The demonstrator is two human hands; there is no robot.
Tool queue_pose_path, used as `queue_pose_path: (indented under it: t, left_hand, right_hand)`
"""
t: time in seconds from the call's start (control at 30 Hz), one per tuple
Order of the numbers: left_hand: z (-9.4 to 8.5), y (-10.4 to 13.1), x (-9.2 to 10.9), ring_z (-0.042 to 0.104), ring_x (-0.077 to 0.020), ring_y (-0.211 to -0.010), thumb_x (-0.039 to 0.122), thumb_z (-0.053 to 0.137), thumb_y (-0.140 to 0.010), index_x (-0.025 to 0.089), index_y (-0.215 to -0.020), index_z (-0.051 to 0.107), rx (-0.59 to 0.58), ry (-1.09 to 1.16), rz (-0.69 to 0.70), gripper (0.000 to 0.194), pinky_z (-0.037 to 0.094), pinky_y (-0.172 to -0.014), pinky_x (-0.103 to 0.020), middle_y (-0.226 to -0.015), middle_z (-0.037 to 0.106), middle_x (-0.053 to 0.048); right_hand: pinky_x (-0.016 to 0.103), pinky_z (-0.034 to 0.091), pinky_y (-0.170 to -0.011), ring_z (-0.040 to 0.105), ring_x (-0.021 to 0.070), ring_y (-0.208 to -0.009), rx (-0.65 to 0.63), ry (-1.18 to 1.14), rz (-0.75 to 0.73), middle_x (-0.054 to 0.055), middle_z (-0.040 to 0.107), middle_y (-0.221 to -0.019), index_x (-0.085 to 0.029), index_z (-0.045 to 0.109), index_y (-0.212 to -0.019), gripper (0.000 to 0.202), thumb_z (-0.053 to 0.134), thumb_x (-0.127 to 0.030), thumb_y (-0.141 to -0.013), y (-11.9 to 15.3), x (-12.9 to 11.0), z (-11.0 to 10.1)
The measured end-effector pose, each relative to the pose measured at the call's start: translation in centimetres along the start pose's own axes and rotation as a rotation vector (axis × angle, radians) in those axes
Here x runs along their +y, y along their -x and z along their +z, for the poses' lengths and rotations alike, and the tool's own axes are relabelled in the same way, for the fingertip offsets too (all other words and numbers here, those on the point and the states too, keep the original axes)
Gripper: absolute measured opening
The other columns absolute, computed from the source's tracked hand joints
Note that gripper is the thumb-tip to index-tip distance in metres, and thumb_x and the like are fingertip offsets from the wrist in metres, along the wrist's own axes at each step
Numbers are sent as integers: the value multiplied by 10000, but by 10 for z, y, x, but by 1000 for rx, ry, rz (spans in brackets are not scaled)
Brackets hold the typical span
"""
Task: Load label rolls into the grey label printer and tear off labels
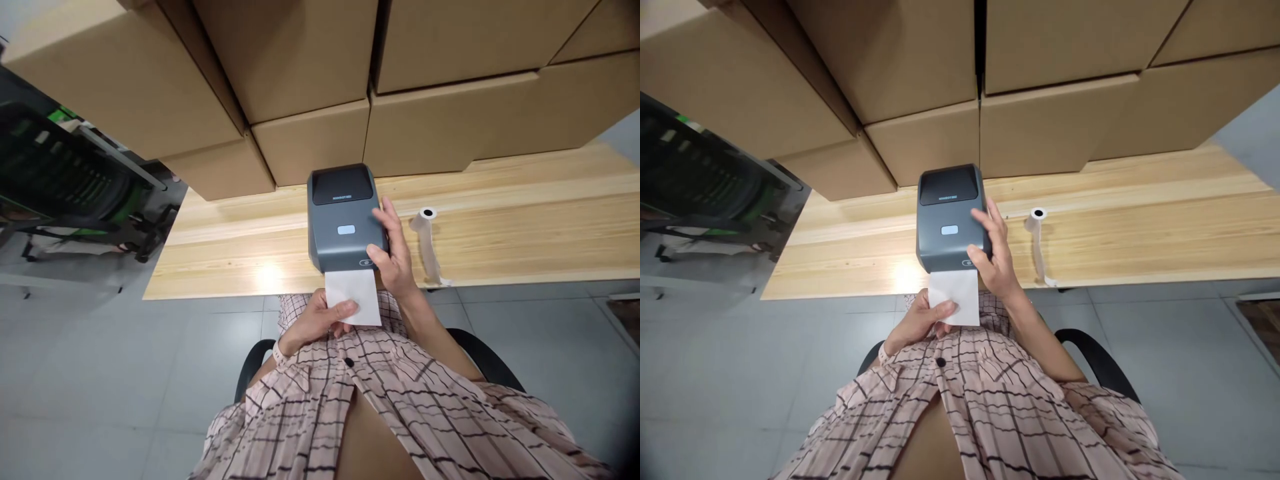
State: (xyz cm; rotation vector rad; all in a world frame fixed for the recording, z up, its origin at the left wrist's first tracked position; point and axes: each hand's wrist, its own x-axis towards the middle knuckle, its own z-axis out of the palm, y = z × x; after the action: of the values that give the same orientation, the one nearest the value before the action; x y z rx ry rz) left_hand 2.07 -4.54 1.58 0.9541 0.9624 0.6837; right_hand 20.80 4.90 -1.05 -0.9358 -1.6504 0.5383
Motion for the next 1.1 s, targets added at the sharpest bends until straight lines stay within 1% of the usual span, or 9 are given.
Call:
queue_pose_path:
  t: [0.1,0.3,0.4,0.5,0.63,0.7,0.77,0.97,1.1]
  left_hand:
    - [-4,-2,-7,483,-84,-439,813,823,-728,145,-676,685,77,-81,-39,684,354,-440,-228,-552,627,-16]
    - [-13,-7,-30,481,-102,-495,891,723,-752,165,-560,610,232,-171,49,760,373,-520,-252,-527,592,-18]
    - [-22,0,-30,483,-109,-548,792,669,-893,178,-566,557,387,-267,246,704,396,-565,-256,-549,566,8]
    - [-35,6,-26,542,-121,-588,589,611,-1034,178,-618,588,567,-346,445,585,449,-609,-261,-594,593,8]
    - [-51,-3,-26,700,-176,-874,331,643,-1045,201,-1016,741,827,-478,770,166,567,-742,-279,-953,742,-51]
    - [-55,-13,-27,697,-232,-1123,280,668,-1014,229,-1269,701,833,-558,902,263,614,-842,-331,-1212,726,-105]
    - [-58,-22,-26,651,-272,-1260,271,673,-998,243,-1394,640,779,-624,962,399,623,-916,-387,-1345,679,-139]
    - [-63,-38,-18,650,-297,-1262,387,681,-993,233,-1456,610,670,-688,1032,493,592,-1016,-456,-1353,670,-155]
    - [-66,-41,-17,658,-315,-1268,474,673,-993,232,-1480,599,648,-658,1037,549,593,-1037,-483,-1365,664,-170]
  right_hand:
    - [646,237,-1353,262,324,-1690,-48,332,-124,-60,304,-1818,-357,721,-1365,435,429,-252,-1060,-4,-19,-6]
    - [649,198,-1346,364,321,-1644,-101,554,-156,-12,576,-1660,-309,788,-1224,377,442,-255,-1086,-17,-46,-9]
    - [676,176,-1346,435,324,-1608,-129,516,-128,-16,664,-1569,-309,801,-1119,346,458,-268,-1095,-28,-52,-10]
    - [700,172,-1340,489,335,-1573,-152,460,-109,-18,709,-1511,-320,798,-1053,299,502,-307,-1096,-35,-51,-11]
    - [655,205,-1338,548,318,-1529,-108,465,-149,-14,706,-1517,-335,782,-1086,212,573,-369,-1079,-30,-43,-9]
    - [625,239,-1328,574,307,-1506,-52,472,-187,4,704,-1523,-337,763,-1138,223,561,-417,-1089,-24,-40,-6]
    - [612,262,-1317,578,314,-1503,-4,475,-203,26,689,-1542,-331,749,-1172,281,517,-474,-1104,-19,-38,-3]
    - [592,356,-1264,579,337,-1493,34,461,-221,43,679,-1554,-307,745,-1175,343,471,-505,-1115,-15,-34,-2]
    - [607,417,-1206,624,355,-1432,-38,533,-243,54,719,-1499,-303,730,-1151,260,538,-470,-1098,-23,-41,-9]
